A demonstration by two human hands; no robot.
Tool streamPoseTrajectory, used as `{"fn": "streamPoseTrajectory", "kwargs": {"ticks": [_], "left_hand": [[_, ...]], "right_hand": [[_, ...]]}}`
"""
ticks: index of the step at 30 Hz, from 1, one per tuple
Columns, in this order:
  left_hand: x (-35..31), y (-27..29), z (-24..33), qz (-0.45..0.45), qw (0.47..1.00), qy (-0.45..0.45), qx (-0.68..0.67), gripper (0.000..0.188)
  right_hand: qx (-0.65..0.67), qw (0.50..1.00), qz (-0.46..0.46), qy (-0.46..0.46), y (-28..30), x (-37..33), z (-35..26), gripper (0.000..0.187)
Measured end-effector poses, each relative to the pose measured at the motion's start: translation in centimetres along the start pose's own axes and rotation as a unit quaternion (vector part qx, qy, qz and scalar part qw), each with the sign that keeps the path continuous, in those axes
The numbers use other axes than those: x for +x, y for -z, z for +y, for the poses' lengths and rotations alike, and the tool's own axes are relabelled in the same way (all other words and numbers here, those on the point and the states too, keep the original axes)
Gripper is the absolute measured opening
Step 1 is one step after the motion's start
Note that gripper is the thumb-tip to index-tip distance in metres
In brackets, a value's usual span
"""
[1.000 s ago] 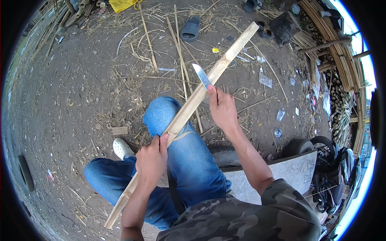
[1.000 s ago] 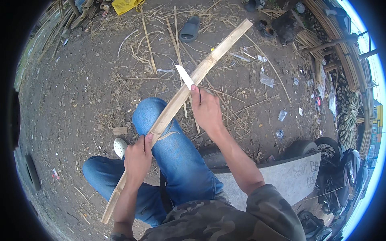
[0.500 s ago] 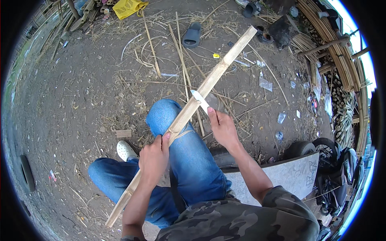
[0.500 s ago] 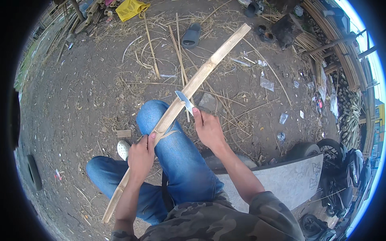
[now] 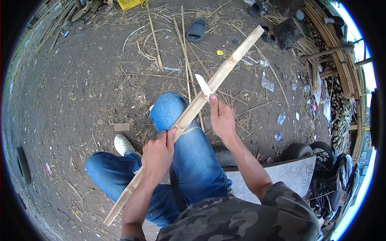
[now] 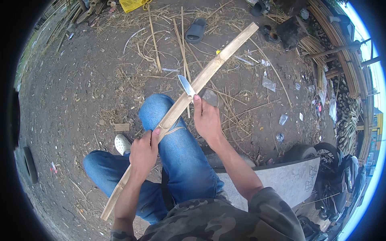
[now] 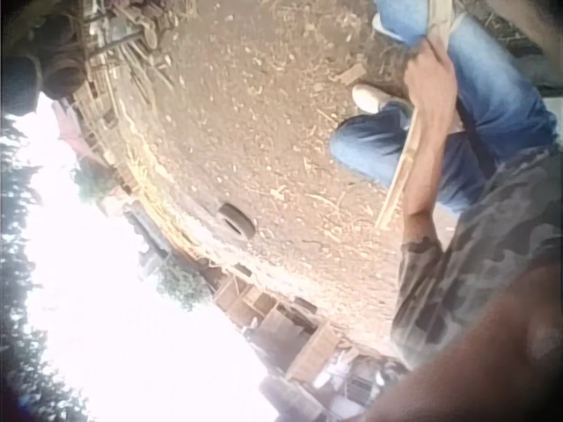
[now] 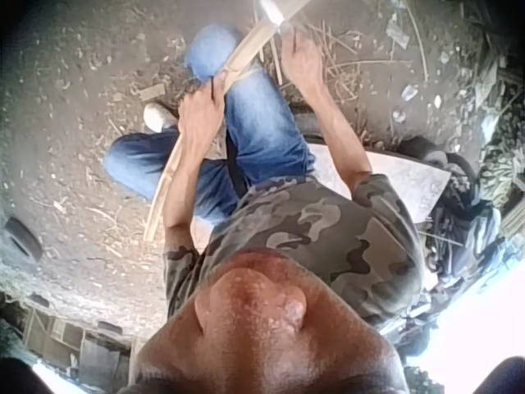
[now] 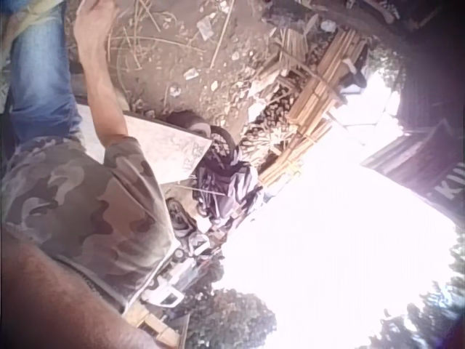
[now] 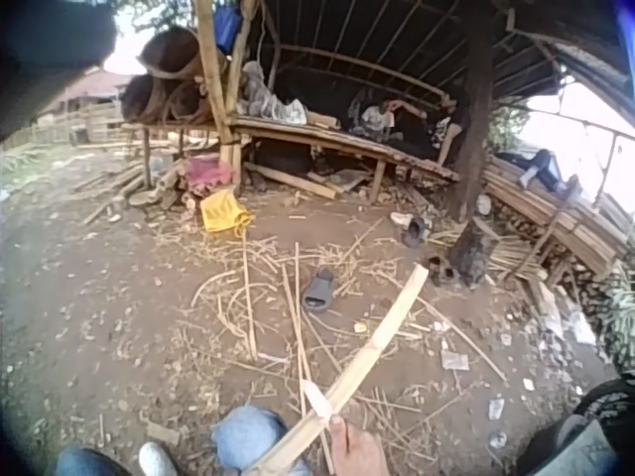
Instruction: The person uses a knife to scrape and shave the surface and edges of a split bamboo strip, turning the strip around to shave different sections.
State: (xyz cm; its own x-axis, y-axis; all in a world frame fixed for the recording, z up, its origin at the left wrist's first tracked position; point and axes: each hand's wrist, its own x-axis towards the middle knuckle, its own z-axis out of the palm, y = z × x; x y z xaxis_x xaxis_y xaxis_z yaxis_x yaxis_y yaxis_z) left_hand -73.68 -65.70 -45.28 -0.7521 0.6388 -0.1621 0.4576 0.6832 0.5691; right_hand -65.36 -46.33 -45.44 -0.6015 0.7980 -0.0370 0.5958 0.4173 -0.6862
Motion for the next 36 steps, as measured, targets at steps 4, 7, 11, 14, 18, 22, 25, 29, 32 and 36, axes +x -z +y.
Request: {"fn": "streamPoseTrajectory", "kwargs": {"ticks": [4, 7, 11, 14, 18, 22, 25, 29, 32, 36], "left_hand": [[-0.1, 0.1, -0.1, 0.002, 1.000, 0.000, -0.006, 0.045], [0.2, -0.3, -0.6, -0.020, 1.000, 0.012, -0.018, 0.045], [-0.1, 0.3, 0.6, -0.028, 1.000, 0.005, 0.004, 0.045], [-0.4, -0.1, 0.6, -0.003, 0.999, -0.037, 0.023, 0.044], [-0.6, -0.8, 0.4, 0.007, 0.995, -0.074, 0.062, 0.044], [0.1, -0.1, -0.3, 0.011, 0.979, -0.152, 0.133, 0.042], [0.8, 2.8, 1.0, -0.018, 0.960, -0.209, 0.183, 0.042], [1.8, 7.6, 2.2, -0.079, 0.919, -0.275, 0.273, 0.044], [3.5, 11.8, 3.6, -0.137, 0.877, -0.323, 0.330, 0.048], [6.8, 16.9, 6.7, -0.190, 0.820, -0.399, 0.363, 0.048]], "right_hand": [[0.027, 0.999, -0.025, -0.040, -0.3, -1.5, -0.1, 0.048], [0.039, 0.999, -0.005, -0.014, -0.9, -2.0, 0.4, 0.051], [0.081, 0.993, -0.023, -0.077, 0.5, -2.8, -0.3, 0.053], [0.126, 0.990, -0.022, -0.056, 0.2, -2.8, 1.7, 0.052], [0.104, 0.992, -0.065, -0.032, 1.2, -2.8, 3.8, 0.057], [0.094, 0.991, -0.100, 0.002, 5.4, -3.5, 3.6, 0.055], [-0.002, 0.995, -0.097, 0.021, 7.4, -4.2, 4.5, 0.054], [0.049, 0.977, -0.209, 0.002, 11.7, -4.2, 4.7, 0.042], [0.056, 0.989, -0.019, 0.137, 12.7, -4.4, 7.1, 0.038], [0.086, 0.978, -0.140, 0.130, 13.6, -5.2, 10.2, 0.044]]}}
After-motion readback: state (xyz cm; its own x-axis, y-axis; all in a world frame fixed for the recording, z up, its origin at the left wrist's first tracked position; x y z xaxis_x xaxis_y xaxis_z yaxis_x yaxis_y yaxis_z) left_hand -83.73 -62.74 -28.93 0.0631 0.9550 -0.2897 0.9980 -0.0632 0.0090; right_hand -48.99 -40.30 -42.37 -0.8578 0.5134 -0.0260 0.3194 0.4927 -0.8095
